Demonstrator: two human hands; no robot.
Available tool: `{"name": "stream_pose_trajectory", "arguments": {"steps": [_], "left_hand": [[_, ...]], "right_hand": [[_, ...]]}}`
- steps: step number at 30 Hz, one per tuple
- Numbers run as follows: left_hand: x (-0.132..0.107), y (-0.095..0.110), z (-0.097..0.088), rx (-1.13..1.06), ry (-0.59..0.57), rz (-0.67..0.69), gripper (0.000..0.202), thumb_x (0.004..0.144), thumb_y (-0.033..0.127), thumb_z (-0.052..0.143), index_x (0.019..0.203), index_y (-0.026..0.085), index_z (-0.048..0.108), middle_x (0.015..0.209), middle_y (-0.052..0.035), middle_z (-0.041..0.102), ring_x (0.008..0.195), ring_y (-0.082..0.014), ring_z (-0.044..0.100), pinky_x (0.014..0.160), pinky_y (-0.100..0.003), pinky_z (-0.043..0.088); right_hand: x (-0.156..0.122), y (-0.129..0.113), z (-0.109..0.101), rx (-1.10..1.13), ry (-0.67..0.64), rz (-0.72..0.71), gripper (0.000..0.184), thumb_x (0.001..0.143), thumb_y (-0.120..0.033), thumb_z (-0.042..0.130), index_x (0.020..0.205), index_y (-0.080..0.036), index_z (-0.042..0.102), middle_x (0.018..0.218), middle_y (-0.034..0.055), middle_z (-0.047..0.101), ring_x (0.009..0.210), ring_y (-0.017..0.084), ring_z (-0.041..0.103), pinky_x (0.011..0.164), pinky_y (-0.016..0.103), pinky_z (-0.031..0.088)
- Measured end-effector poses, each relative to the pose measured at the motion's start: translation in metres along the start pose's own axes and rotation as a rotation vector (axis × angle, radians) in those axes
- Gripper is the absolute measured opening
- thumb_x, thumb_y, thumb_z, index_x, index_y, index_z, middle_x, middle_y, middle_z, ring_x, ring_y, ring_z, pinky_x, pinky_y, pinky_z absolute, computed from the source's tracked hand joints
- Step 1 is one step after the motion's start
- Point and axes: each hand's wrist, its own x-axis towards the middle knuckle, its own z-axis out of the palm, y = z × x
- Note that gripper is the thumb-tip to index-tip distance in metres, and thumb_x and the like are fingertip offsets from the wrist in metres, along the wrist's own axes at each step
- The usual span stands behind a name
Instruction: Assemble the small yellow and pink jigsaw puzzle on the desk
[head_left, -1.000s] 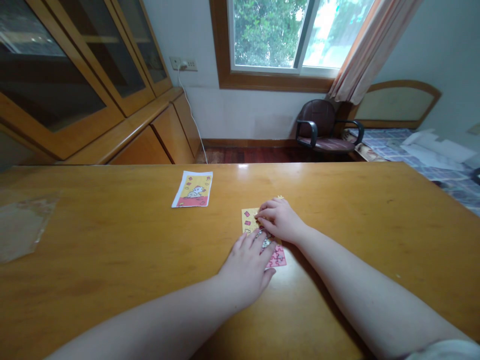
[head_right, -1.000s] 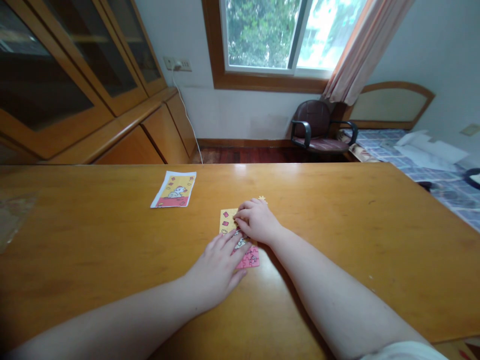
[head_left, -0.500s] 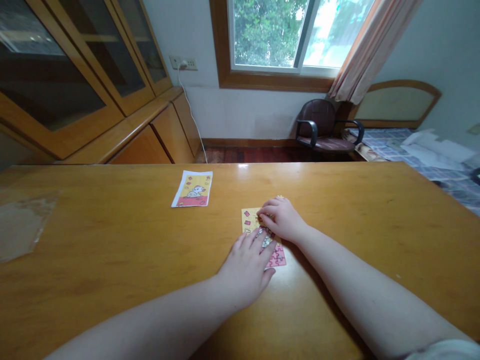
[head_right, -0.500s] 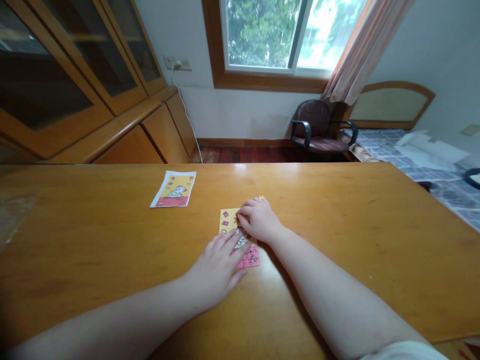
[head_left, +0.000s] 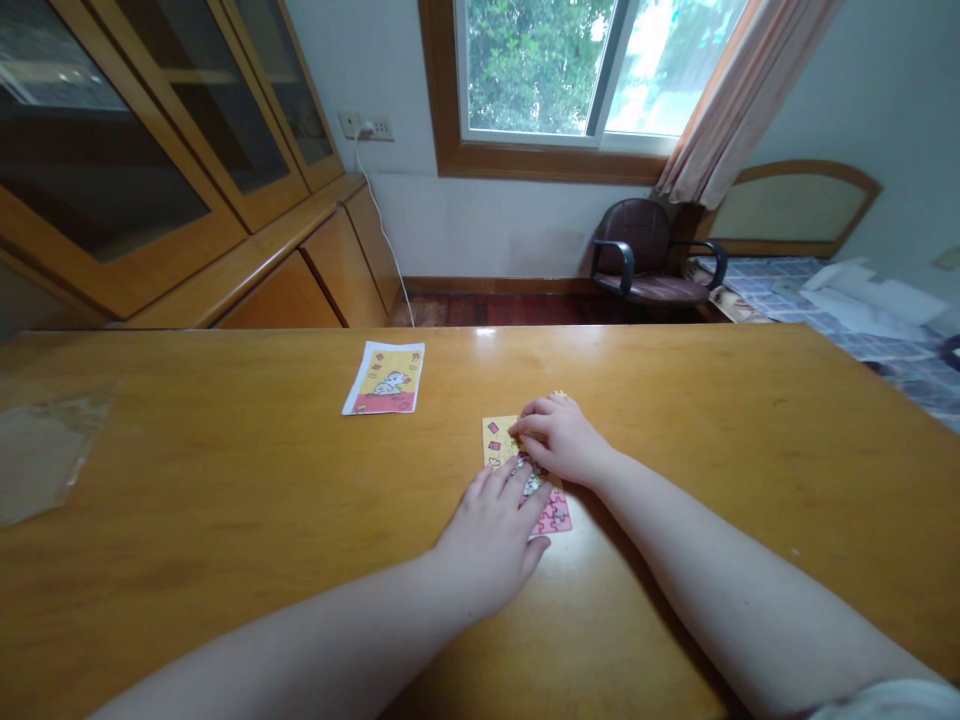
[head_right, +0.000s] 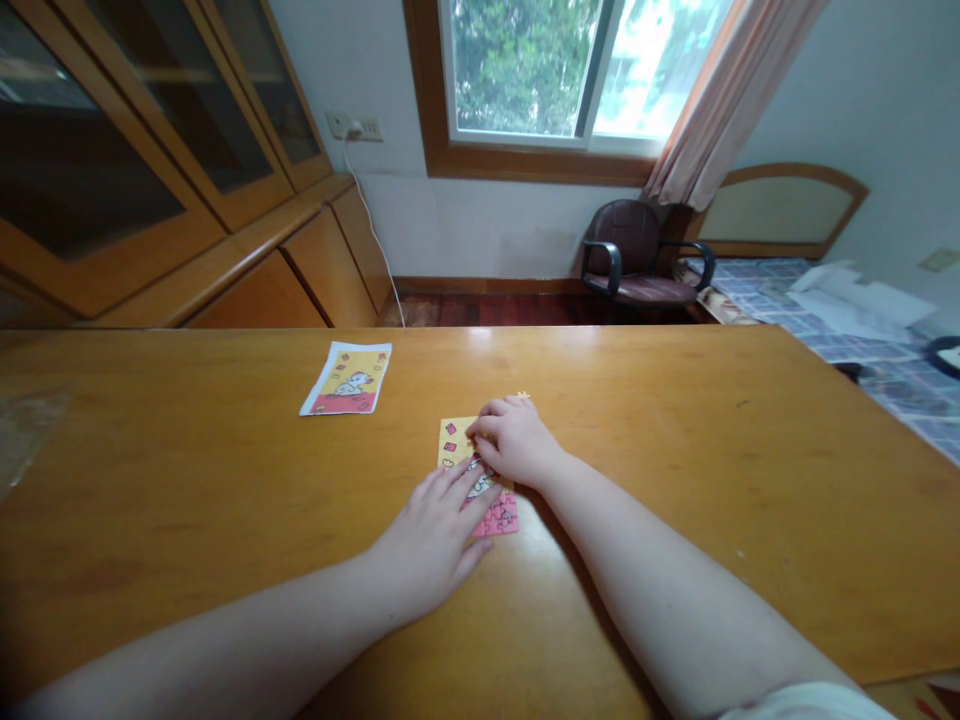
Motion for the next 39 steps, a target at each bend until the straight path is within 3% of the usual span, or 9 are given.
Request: {"name": "stream_pose_trajectory", "arguments": {"steps": [9, 12, 15, 19, 24, 32, 35, 39], "left_hand": [[-0.001, 0.000, -0.003, 0.001, -0.009, 0.007, 0.056, 0.094, 0.047, 0.046, 0.145, 0.024, 0.044, 0.154, -0.0128, 0.039, 0.142, -0.0315, 0.032, 0.115, -0.053, 0.028], [-0.002, -0.001, -0.001, -0.003, -0.008, 0.006, 0.055, 0.094, 0.048, 0.046, 0.144, 0.024, 0.044, 0.154, -0.0126, 0.039, 0.142, -0.0317, 0.032, 0.115, -0.053, 0.028], [-0.002, -0.001, -0.001, -0.010, -0.005, 0.003, 0.054, 0.094, 0.048, 0.045, 0.143, 0.024, 0.045, 0.154, -0.0125, 0.039, 0.142, -0.0317, 0.033, 0.114, -0.053, 0.028], [-0.002, -0.001, -0.002, -0.015, -0.009, 0.000, 0.054, 0.094, 0.047, 0.044, 0.143, 0.024, 0.045, 0.153, -0.0123, 0.039, 0.142, -0.0315, 0.033, 0.115, -0.053, 0.028], [-0.002, 0.000, -0.001, -0.014, -0.004, 0.001, 0.055, 0.095, 0.047, 0.044, 0.144, 0.024, 0.045, 0.154, -0.0128, 0.039, 0.142, -0.0317, 0.032, 0.115, -0.053, 0.028], [-0.002, 0.000, -0.002, -0.008, -0.006, 0.002, 0.055, 0.094, 0.047, 0.045, 0.144, 0.024, 0.045, 0.154, -0.0125, 0.039, 0.142, -0.0315, 0.033, 0.115, -0.053, 0.028], [-0.002, 0.000, -0.004, -0.012, -0.011, 0.000, 0.054, 0.094, 0.047, 0.045, 0.143, 0.024, 0.045, 0.153, -0.0126, 0.039, 0.142, -0.0316, 0.033, 0.115, -0.053, 0.028], [-0.002, 0.000, -0.003, -0.014, -0.005, -0.003, 0.054, 0.094, 0.047, 0.046, 0.143, 0.024, 0.046, 0.153, -0.0126, 0.039, 0.141, -0.0315, 0.033, 0.115, -0.053, 0.028]], "right_hand": [[0.000, 0.018, -0.010, -0.094, 0.123, 0.216, 0.020, 0.085, -0.015, 0.055, 0.088, -0.021, 0.074, 0.096, 0.0067, 0.070, 0.092, 0.023, 0.059, 0.085, 0.037, 0.038], [0.000, 0.030, -0.013, -0.188, 0.198, 0.387, 0.021, 0.087, -0.020, 0.055, 0.097, -0.020, 0.073, 0.102, 0.0091, 0.070, 0.096, 0.025, 0.058, 0.085, 0.037, 0.038], [-0.002, 0.039, -0.014, -0.258, 0.168, 0.487, 0.023, 0.092, -0.024, 0.052, 0.102, -0.020, 0.073, 0.106, 0.0107, 0.070, 0.096, 0.027, 0.059, 0.081, 0.037, 0.039], [-0.003, 0.042, -0.013, -0.290, 0.131, 0.484, 0.026, 0.094, -0.022, 0.049, 0.104, -0.021, 0.073, 0.108, 0.0113, 0.070, 0.095, 0.027, 0.060, 0.078, 0.037, 0.039], [0.000, 0.042, -0.010, -0.287, 0.112, 0.506, 0.022, 0.090, -0.035, 0.060, 0.101, -0.021, 0.073, 0.107, 0.0127, 0.069, 0.096, 0.029, 0.059, 0.080, 0.039, 0.041], [0.004, 0.044, -0.007, -0.144, 0.150, 0.542, 0.006, 0.082, -0.025, 0.067, 0.085, -0.021, 0.069, 0.092, 0.0069, 0.071, 0.090, 0.022, 0.061, 0.079, 0.034, 0.043], [0.003, 0.042, -0.008, -0.009, 0.195, 0.474, 0.003, 0.083, -0.024, 0.066, 0.082, -0.021, 0.069, 0.085, 0.0036, 0.071, 0.083, 0.020, 0.062, 0.077, 0.032, 0.044], [0.002, 0.035, -0.007, 0.146, 0.209, 0.270, 0.008, 0.085, -0.024, 0.065, 0.086, -0.021, 0.073, 0.082, 0.0038, 0.072, 0.078, 0.018, 0.062, 0.076, 0.031, 0.046]]}}
